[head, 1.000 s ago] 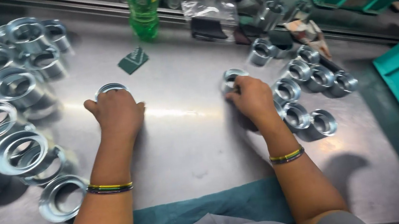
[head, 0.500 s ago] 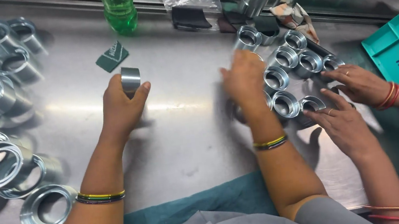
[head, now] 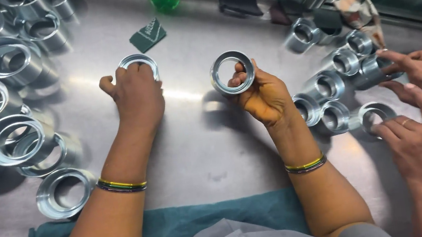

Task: Assembling small metal rings into larger cylindrical metal casings on a production line.

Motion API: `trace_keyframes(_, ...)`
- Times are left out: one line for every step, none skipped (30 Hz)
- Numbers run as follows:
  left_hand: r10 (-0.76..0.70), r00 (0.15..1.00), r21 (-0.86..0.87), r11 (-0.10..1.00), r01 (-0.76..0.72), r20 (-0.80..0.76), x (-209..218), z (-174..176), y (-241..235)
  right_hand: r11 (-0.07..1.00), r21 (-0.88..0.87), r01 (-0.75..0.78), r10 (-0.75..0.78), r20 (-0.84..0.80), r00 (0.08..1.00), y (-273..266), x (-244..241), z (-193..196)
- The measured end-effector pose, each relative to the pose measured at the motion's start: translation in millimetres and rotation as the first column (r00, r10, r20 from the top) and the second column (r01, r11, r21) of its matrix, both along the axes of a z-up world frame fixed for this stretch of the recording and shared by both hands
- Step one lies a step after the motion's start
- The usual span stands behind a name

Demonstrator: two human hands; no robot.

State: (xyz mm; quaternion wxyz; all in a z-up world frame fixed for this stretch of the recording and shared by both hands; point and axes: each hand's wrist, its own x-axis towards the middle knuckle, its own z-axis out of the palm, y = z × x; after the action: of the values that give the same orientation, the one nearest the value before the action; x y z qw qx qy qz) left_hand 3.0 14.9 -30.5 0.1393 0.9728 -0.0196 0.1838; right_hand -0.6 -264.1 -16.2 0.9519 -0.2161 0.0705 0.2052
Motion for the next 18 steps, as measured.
trace_keyframes(0.003, 1.0, 0.005, 1.0, -0.003, -0.005, -2.6, 7.5, -4.7, 1.0, 0.005, -0.003, 0.003, -0.005, 1.0, 3.3, 0.7, -3.4)
trace_keyframes(-0.069, 0.995, -0.173, 0.982, 0.08, 0.068, -5.3, 15.3, -9.5, 0.998, 0.05, -0.026, 0.027, -0.017, 0.999, 6.5, 1.2, -6.5)
trace_keyframes(-0.126, 0.98, -0.34, 0.924, 0.172, 0.152, -7.8, 23.0, -16.0, 0.995, 0.093, -0.047, 0.05, -0.029, 0.998, 8.2, 1.7, -8.9)
trace_keyframes(-0.124, 0.981, -0.339, 0.925, 0.169, 0.148, -9.9, 21.8, -22.8, 0.994, 0.095, -0.05, 0.053, -0.033, 0.998, 9.0, 1.8, -11.7)
trace_keyframes(-0.253, 0.951, -0.436, 0.846, 0.307, 0.177, -12.0, 21.1, -29.3, 0.995, 0.084, -0.057, 0.063, -0.074, 0.995, 10.0, 2.2, -14.3)
trace_keyframes(-0.372, 0.902, -0.522, 0.736, 0.431, 0.22, -14.3, 20.6, -35.7, 0.995, 0.073, -0.064, 0.072, -0.116, 0.991, 11.2, 2.3, -16.5)
trace_keyframes(-0.37, 0.903, -0.519, 0.739, 0.429, 0.219, -19.1, 23.8, -41.7, 0.995, 0.076, -0.068, 0.076, -0.116, 0.99, 14.3, 1.8, -17.4)
trace_keyframes(-0.405, 0.89, -0.503, 0.736, 0.453, 0.209, -23.9, 27.1, -47.8, 0.999, 0.023, -0.036, 0.039, -0.133, 0.99, 17.3, 1.2, -18.1)
trace_keyframes(-0.439, 0.876, -0.487, 0.731, 0.478, 0.2, -28.6, 30.6, -54.5, 1.0, -0.03, -0.005, 0.001, -0.147, 0.989, 19.8, 0.7, -18.5)
trace_keyframes(-0.436, 0.877, -0.484, 0.735, 0.476, 0.2, -31.0, 33.0, -57.2, 1.0, -0.027, -0.009, 0.005, -0.146, 0.989, 20.8, -0.9, -20.2)
trace_keyframes(-0.456, 0.873, -0.515, 0.713, 0.476, 0.175, -33.0, 35.2, -59.8, 0.996, -0.016, -0.091, 0.09, -0.083, 0.993, 21.9, -2.0, -21.9)
trace_keyframes(-0.476, 0.866, -0.546, 0.691, 0.474, 0.15, -35.0, 37.4, -62.3, 0.985, -0.01, -0.173, 0.173, -0.019, 0.985, 23.0, -3.0, -23.5)
trace_keyframes(-0.474, 0.868, -0.544, 0.694, 0.473, 0.15, -36.4, 38.2, -62.4, 0.984, -0.009, -0.177, 0.177, -0.018, 0.984, 24.0, -4.0, -24.8)
trace_keyframes(-0.489, 0.861, -0.538, 0.693, 0.479, 0.137, -37.8, 39.0, -62.6, 0.984, -0.075, -0.163, 0.163, -0.011, 0.987, 24.8, -4.9, -26.2)
trace_keyframes(-0.506, 0.854, -0.533, 0.692, 0.487, 0.124, -38.9, 39.5, -62.9, 0.979, -0.141, -0.146, 0.148, -0.003, 0.989, 25.5, -5.8, -27.7)
trace_keyframes(-0.504, 0.855, -0.531, 0.694, 0.487, 0.125, -38.3, 39.4, -62.4, 0.979, -0.14, -0.148, 0.15, -0.001, 0.989, 26.4, -5.9, -28.4)
trace_keyframes(-0.532, 0.836, -0.468, 0.71, 0.526, 0.132, -37.9, 39.1, -62.9, 0.978, -0.163, -0.132, 0.138, 0.029, 0.99, 26.2, -6.6, -29.2)
trace_keyframes(-0.56, 0.817, -0.403, 0.722, 0.562, 0.136, -37.4, 38.7, -63.5, 0.976, -0.185, -0.114, 0.127, 0.058, 0.99, 25.9, -7.2, -30.0)
